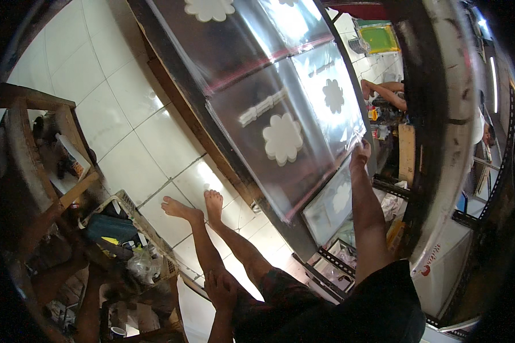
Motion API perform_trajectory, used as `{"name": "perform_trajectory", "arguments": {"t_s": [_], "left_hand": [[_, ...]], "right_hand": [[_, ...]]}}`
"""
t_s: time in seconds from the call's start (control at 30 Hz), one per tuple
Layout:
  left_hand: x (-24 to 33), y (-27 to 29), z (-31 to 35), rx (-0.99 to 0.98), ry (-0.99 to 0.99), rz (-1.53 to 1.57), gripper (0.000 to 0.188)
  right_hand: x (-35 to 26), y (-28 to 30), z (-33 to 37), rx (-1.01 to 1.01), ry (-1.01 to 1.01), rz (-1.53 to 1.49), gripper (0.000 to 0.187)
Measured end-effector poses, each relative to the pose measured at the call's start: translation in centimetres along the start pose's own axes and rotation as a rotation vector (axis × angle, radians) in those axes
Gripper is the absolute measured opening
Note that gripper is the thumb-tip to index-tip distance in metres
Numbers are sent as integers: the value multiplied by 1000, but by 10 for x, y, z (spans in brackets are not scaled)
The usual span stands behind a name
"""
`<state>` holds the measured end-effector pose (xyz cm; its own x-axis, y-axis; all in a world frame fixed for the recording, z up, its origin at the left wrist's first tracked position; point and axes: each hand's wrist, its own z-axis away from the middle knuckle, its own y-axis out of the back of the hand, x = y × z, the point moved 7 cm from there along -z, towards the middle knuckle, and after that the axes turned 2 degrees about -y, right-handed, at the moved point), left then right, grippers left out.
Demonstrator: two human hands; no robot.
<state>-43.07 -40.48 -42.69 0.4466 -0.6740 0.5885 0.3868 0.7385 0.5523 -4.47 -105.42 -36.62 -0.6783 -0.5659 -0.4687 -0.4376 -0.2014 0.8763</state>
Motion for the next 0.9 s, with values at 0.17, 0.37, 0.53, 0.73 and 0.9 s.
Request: {"name": "perform_trajectory", "arguments": {"t_s": [0.17, 0.37, 0.53, 0.73, 0.9], "left_hand": [[4, 20, -11, -1, 5, -2, 36], [59, 95, -8, 66, -210, 37, 24], [106, 203, -13, 44, -59, 189, 30], [162, 387, -15, 484, -166, 243, 31], [170, 477, -9, 713, -193, 210, 37]], "right_hand": [[-58, -3, 98, 143, 365, 256, 40], [-202, -3, 269, -359, 232, -275, 35], [-335, -31, 442, -1070, 512, -319, 30], [-423, -58, 550, -1563, 563, -319, 23], [-404, -119, 520, -1545, 449, 21, 19]]}}
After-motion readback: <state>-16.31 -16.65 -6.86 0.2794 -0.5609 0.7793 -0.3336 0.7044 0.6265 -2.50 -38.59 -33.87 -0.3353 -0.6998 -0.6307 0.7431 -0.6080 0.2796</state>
